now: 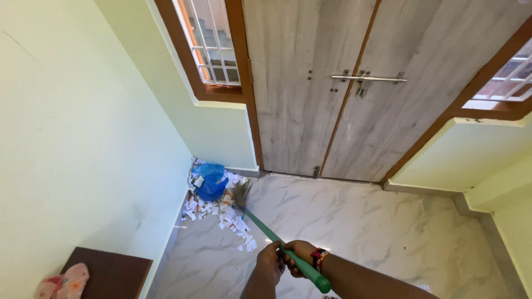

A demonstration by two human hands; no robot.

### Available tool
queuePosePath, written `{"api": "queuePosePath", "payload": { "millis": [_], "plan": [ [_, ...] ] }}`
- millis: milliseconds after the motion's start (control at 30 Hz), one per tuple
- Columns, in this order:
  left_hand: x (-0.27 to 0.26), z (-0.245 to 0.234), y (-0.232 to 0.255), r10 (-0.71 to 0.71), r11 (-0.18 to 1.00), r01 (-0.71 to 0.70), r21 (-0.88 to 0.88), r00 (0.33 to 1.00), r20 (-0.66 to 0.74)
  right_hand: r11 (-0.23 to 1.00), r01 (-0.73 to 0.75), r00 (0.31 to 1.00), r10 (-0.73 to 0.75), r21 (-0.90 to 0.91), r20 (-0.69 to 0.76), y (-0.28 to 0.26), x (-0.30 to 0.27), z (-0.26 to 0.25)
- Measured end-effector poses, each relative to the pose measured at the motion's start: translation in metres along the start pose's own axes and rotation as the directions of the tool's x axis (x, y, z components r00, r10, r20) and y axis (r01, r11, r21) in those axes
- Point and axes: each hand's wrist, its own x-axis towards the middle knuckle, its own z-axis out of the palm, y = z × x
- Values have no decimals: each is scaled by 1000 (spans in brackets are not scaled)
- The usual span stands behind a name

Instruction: The person sweeps scraps of paper into a pile on a tiled floor using a broom.

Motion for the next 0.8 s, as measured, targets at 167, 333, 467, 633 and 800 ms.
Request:
{"api": "queuePosePath", "payload": {
  "millis": [167,333,467,633,800],
  "plan": [
    [-5,11,1,32,993,-25,-115,998,61,994,31,996,-22,-105,83,-9,-16,-1],
    [-27,41,5,155,980,-142,-140,984,83,969,96,993,-77,-229,91,-19,-29,-11],
    [-27,66,-4,181,964,-169,-205,983,41,940,140,987,-109,-310,115,-25,-44,-25],
    [-30,90,-17,234,942,-244,-230,970,-73,910,149,989,-129,-387,78,-33,-69,-34],
    [-56,105,-27,256,925,-257,-280,966,-42,899,155,985,-108,-410,135,-33,-71,-52]
  ]
}}
